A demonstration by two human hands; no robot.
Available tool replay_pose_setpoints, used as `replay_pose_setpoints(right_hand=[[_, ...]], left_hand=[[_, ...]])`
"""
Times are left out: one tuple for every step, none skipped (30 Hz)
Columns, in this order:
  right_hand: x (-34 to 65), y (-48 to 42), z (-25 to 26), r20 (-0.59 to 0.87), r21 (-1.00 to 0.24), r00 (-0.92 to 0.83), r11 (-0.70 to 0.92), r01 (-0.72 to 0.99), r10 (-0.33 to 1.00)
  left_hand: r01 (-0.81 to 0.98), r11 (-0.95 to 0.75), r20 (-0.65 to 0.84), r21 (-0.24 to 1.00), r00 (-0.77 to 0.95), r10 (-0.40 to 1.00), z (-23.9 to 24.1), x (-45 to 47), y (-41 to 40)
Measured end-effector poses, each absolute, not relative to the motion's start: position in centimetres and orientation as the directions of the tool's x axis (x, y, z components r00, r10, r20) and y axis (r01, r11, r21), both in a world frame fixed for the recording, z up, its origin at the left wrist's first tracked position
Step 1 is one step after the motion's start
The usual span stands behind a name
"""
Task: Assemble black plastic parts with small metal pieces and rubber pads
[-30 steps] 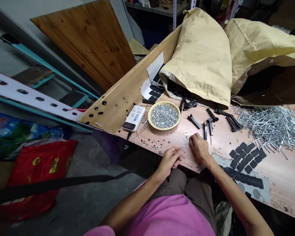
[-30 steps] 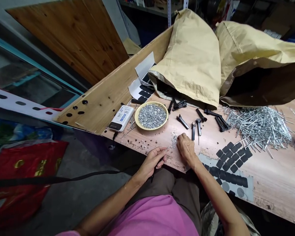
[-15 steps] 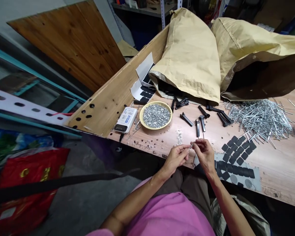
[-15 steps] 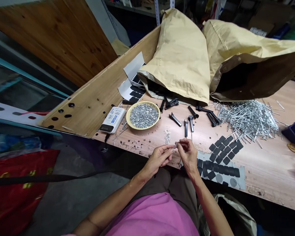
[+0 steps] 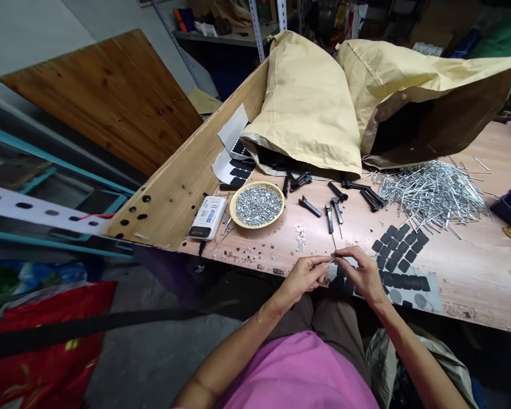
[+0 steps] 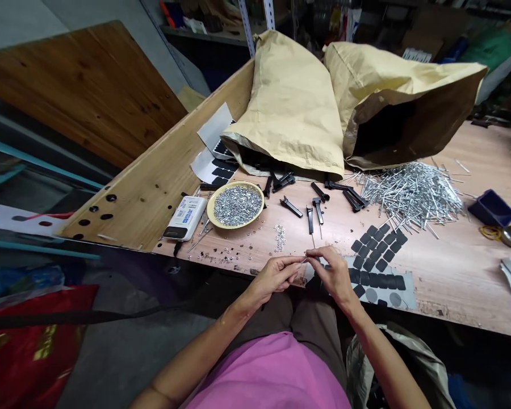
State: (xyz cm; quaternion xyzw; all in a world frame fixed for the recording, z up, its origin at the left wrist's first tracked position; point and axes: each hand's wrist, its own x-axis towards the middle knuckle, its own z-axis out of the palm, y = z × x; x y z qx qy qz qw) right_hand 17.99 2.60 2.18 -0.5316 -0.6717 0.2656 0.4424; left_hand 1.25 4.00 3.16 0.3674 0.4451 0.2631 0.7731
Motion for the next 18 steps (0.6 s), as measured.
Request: replay_pose_setpoints(right_hand=[[18.4,2.6,2.4,0.246,-0.863,-0.059,0.247,0.441,0.967],[18.8,2.6,2.5,0.177,-0.895,-0.077,0.193,0.403,0.981],[19.2,2.6,2.7,0.109,-0.92,-0.095,0.136,0.367,0.99],[19.5,2.6,2.9,0.047,-0.938,-0.11,0.082,0.336,0.993],[19.8,2.6,3.1,-0.003,-0.949,-0.126,0.037,0.312,0.992],[20.0,2.6,3.3,-0.04,-0.956,-0.144,0.004,0.294,0.989],[20.2,2.5,3.4,-0.062,-0.96,-0.16,-0.014,0.281,0.985],[20.4,2.5,3.6,-0.07,-0.962,-0.174,-0.021,0.274,0.982],[20.5,2.4,3.8,-0.07,-0.962,-0.183,-0.018,0.273,0.981],[20.6,2.4,4.0,-0.063,-0.961,-0.188,-0.009,0.277,0.98],[20.7,2.3,4.1,-0.05,-0.957,-0.19,0.007,0.289,0.98],[20.7,2.3,4.2,-0.031,-0.951,-0.189,0.03,0.309,0.982],[20.8,2.2,4.3,-0.006,-0.939,-0.185,0.058,0.338,0.983],[20.8,2.2,4.4,0.023,-0.924,-0.179,0.089,0.373,0.984],[20.8,2.1,4.5,0.052,-0.905,-0.172,0.119,0.409,0.984],[20.8,2.1,4.5,0.079,-0.887,-0.166,0.145,0.439,0.983],[20.8,2.0,4.5,0.099,-0.872,-0.162,0.164,0.461,0.982],[20.8,1.9,4.4,0.113,-0.863,-0.159,0.176,0.473,0.981]], left_hand=[[-0.062,0.59,-0.495,0.805,0.479,0.725,3.2,1.3,3.9],[-0.047,0.587,-0.493,0.808,0.492,0.718,3.3,1.4,3.9],[-0.036,0.581,-0.487,0.813,0.504,0.713,3.4,1.5,3.8],[-0.028,0.573,-0.48,0.819,0.513,0.711,3.4,1.6,3.8],[-0.02,0.566,-0.474,0.824,0.521,0.71,3.4,1.6,3.7],[-0.011,0.56,-0.471,0.829,0.528,0.707,3.4,1.7,3.7],[-0.001,0.558,-0.472,0.83,0.534,0.701,3.4,1.7,3.7],[0.01,0.563,-0.477,0.826,0.543,0.691,3.4,1.7,3.6],[0.022,0.573,-0.486,0.819,0.557,0.673,3.4,1.7,3.6],[0.034,0.583,-0.494,0.812,0.573,0.655,3.3,1.8,3.6],[0.043,0.58,-0.491,0.814,0.583,0.647,3.3,1.8,3.5],[0.052,0.551,-0.473,0.833,0.584,0.66,3.3,1.8,3.5],[0.059,0.491,-0.434,0.869,0.568,0.7,3.4,1.9,3.4],[0.068,0.4,-0.372,0.914,0.537,0.757,3.4,2.0,3.3],[0.083,0.293,-0.295,0.952,0.499,0.815,3.4,2.0,3.3],[0.105,0.193,-0.22,0.976,0.468,0.856,3.4,2.1,3.3],[0.127,0.121,-0.166,0.985,0.454,0.876,3.4,2.2,3.2],[0.144,0.085,-0.143,0.986,0.462,0.875,3.3,2.3,3.2]])
